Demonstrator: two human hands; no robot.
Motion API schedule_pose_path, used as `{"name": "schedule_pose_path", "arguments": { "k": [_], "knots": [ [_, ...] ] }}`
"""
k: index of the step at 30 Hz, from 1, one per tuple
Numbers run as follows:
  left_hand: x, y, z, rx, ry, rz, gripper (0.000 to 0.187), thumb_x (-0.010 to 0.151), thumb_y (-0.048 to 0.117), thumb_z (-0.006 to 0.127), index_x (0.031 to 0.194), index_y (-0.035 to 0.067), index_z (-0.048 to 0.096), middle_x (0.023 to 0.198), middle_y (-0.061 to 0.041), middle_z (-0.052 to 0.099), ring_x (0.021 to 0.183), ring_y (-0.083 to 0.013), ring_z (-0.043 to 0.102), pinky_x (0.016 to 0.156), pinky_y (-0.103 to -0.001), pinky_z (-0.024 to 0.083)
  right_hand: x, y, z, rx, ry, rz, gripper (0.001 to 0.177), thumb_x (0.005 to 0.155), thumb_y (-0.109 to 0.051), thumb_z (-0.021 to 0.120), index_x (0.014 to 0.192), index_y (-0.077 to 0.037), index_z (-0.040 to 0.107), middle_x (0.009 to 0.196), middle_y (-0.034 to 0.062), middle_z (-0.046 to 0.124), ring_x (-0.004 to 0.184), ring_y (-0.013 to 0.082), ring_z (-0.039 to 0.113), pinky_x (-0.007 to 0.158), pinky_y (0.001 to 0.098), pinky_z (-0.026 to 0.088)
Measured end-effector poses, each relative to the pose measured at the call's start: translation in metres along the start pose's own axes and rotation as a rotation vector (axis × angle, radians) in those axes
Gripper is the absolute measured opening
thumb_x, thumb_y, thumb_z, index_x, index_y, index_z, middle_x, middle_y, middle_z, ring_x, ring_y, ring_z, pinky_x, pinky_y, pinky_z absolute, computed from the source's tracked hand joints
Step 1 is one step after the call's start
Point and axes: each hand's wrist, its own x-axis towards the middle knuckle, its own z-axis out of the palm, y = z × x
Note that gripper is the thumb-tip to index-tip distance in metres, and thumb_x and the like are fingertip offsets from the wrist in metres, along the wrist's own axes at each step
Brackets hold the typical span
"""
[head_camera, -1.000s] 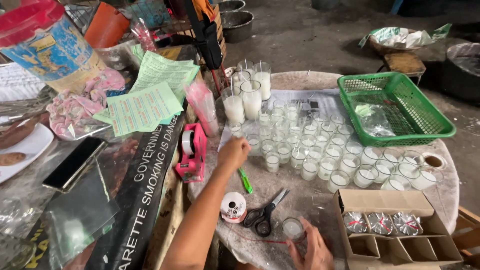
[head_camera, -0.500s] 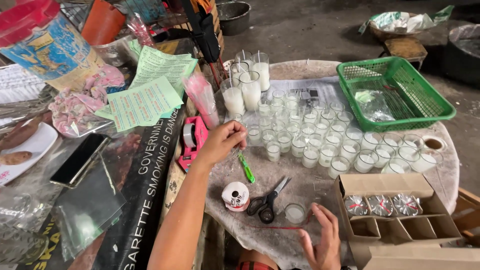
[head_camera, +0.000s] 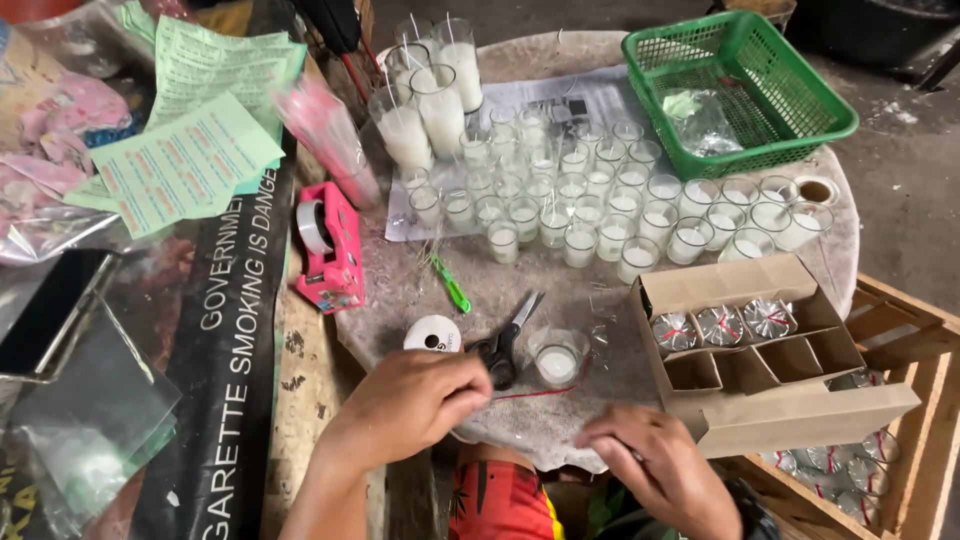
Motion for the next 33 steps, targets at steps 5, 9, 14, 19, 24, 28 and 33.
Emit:
{"name": "schedule_pose_path", "arguments": {
  "k": [5,9,14,19,24,28,33],
  "knots": [
    [-0.015,0.007,0.037,-0.020,-0.039,-0.138,0.025,0.081,0.024,0.051,0.103,0.011,0.052,0.104,-0.002,0.056,0.095,-0.0162,0.051,0.084,-0.034,0.040,-0.019,0.013,0.010,-0.233,-0.028,0.039,0.013,0.081,-0.022,0.050,0.075,-0.014,0.056,0.067,-0.0011,0.061,0.056,0.0167,0.058,0.053,0.0271,0.044],
    [-0.008,0.047,0.064,-0.399,0.058,0.023,0.059,0.079,0.028,0.056,0.128,0.007,0.029,0.124,-0.019,0.045,0.104,-0.0325,0.053,0.081,-0.038,0.042,-0.014,0.010,0.028,-0.380,-0.077,-0.132,0.015,0.080,-0.026,0.054,0.081,-0.012,0.057,0.078,0.0059,0.062,0.065,0.0237,0.058,0.058,0.0342,0.043],
    [-0.009,0.034,0.081,-0.406,-0.040,-0.140,0.057,0.078,0.043,0.051,0.126,0.019,0.032,0.078,-0.010,0.060,0.070,-0.0282,0.060,0.061,-0.035,0.044,0.002,-0.001,0.015,-0.217,-0.047,-0.144,0.010,0.080,-0.024,0.054,0.078,-0.014,0.058,0.073,0.0020,0.061,0.059,0.0180,0.058,0.055,0.0286,0.046],
    [-0.010,-0.014,0.088,-0.605,0.553,-0.160,0.016,0.083,0.022,0.051,0.080,0.009,0.059,0.067,-0.002,0.065,0.054,-0.0098,0.057,0.045,-0.022,0.043,0.013,0.016,-0.001,-0.305,0.186,0.003,0.014,0.079,-0.012,0.050,0.091,-0.009,0.057,0.082,0.0069,0.055,0.061,0.0139,0.053,0.053,0.0274,0.044],
    [0.008,-0.007,0.080,-0.398,0.427,-0.023,0.031,0.081,0.021,0.058,0.111,0.017,0.054,0.053,0.002,0.054,0.042,-0.0084,0.042,0.047,-0.023,0.039,0.048,0.037,-0.006,-0.491,0.002,-0.215,0.052,0.062,0.011,0.045,0.107,-0.015,0.053,0.125,0.0182,0.039,0.108,0.0343,0.048,0.086,0.0443,0.046],
    [0.028,-0.017,0.090,0.297,0.242,0.038,0.019,0.079,0.019,0.062,0.093,0.012,0.051,0.069,-0.002,0.058,0.050,-0.0186,0.056,0.034,-0.032,0.043,0.050,0.055,0.002,-0.729,-0.182,-0.097,0.019,0.074,-0.009,0.051,0.088,-0.016,0.061,0.114,0.0032,0.052,0.093,0.0258,0.054,0.075,0.0399,0.049],
    [0.023,-0.048,0.111,-1.014,0.973,-0.244,0.029,0.088,0.030,0.042,0.090,0.005,0.057,0.052,0.004,0.037,0.046,-0.0074,0.033,0.042,-0.021,0.027,0.035,0.033,0.013,-0.435,0.221,0.004,0.044,0.081,-0.018,0.046,0.122,-0.003,0.037,0.119,0.0181,0.045,0.100,0.0263,0.053,0.075,0.0376,0.051]
  ]
}}
